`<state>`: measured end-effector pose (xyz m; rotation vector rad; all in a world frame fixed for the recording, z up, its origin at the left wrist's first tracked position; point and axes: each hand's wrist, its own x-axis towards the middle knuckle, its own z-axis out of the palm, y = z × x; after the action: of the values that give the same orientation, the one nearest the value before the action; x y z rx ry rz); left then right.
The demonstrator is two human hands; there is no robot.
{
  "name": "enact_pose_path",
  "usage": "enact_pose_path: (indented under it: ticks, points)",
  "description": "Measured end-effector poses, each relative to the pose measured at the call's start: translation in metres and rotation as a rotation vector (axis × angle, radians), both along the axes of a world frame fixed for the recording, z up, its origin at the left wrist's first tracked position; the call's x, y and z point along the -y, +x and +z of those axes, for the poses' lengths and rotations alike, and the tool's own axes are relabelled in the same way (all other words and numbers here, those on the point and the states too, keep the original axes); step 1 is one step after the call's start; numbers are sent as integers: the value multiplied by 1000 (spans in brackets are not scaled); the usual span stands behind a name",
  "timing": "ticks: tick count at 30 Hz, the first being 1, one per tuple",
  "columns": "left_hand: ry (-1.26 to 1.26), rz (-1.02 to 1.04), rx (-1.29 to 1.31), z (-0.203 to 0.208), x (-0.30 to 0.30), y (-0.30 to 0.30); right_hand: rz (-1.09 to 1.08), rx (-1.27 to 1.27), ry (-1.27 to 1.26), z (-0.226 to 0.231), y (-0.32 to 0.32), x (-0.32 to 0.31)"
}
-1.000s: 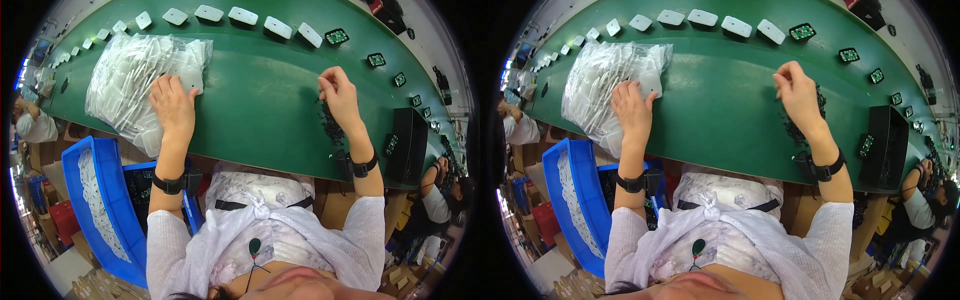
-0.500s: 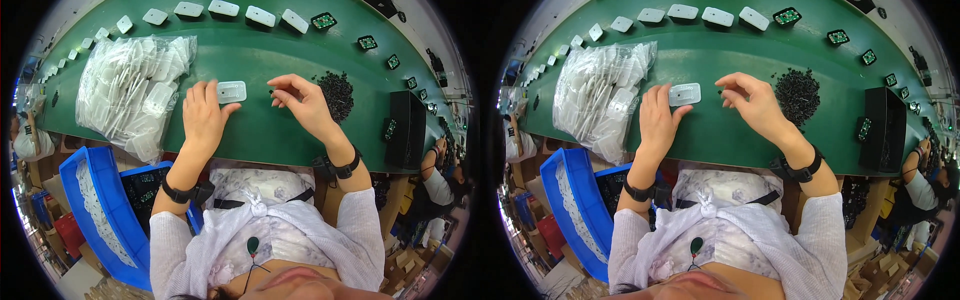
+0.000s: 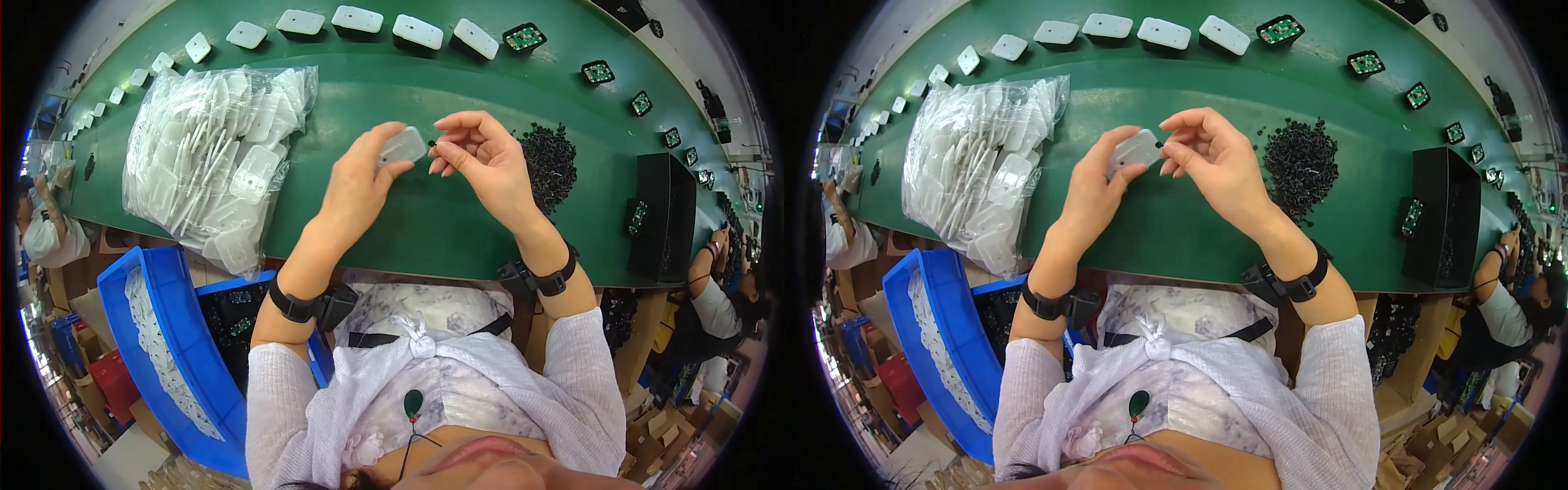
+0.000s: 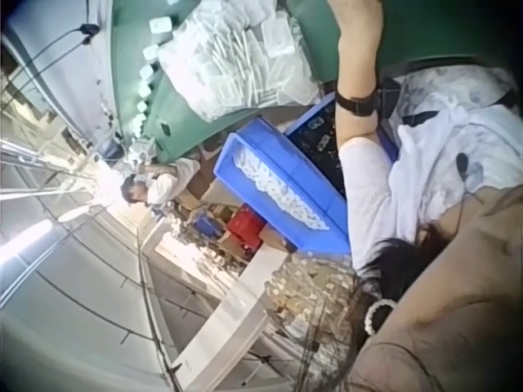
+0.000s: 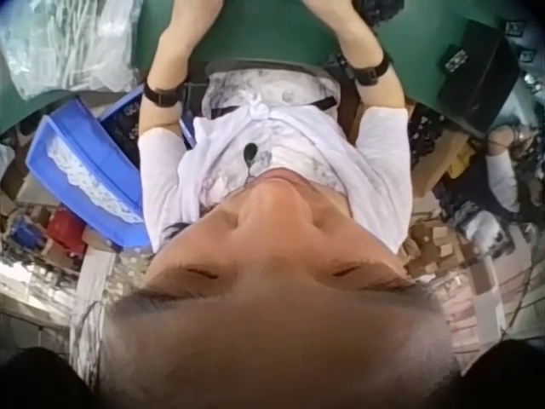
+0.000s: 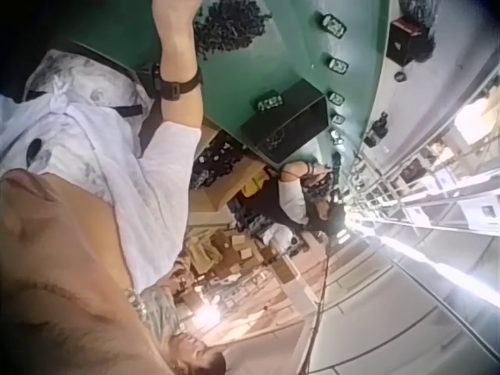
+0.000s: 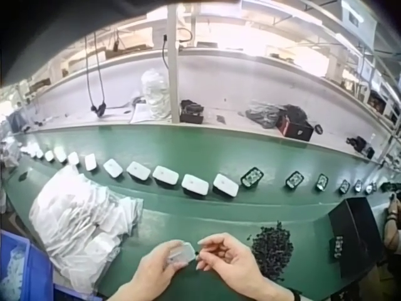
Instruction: The person picks up a white plastic cover and a black screw, inserts the screw into the cover, and places the assembly onto a black electronic component. They then press the cover onto the component by hand and set the completed unit onto the green workbench.
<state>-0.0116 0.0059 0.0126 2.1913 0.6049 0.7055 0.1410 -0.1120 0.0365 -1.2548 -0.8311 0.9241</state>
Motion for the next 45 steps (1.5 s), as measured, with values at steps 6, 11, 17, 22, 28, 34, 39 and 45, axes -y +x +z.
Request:
enact_pose_path:
  ticks: [6,11,17,22,28,34,39,45]
  points:
    - [-253,-116,124,18,11,23,-20,74,12,-1,6,-1]
    - [-86,-128,230,9,11,33,-72,175,-5,-2,5,1]
    - [-424,-141,244,3,18,33,-138,399,-77,-3,10,4]
    - [-777,-85,312,6,25,37,-231,275,-47,-9,12,3]
    - [-943,-116,270,-1,15,32,-269,780,33,-9,9,0]
    - [-964,-94,336,-2,19,34,-372,678,33,-16,-5,-6]
    - [-838,-102,423,-2,19,35,-362,483,67,-21,-9,-6]
    - [-848,-118,408,-1,18,33,-431,524,-23,-13,-4,0]
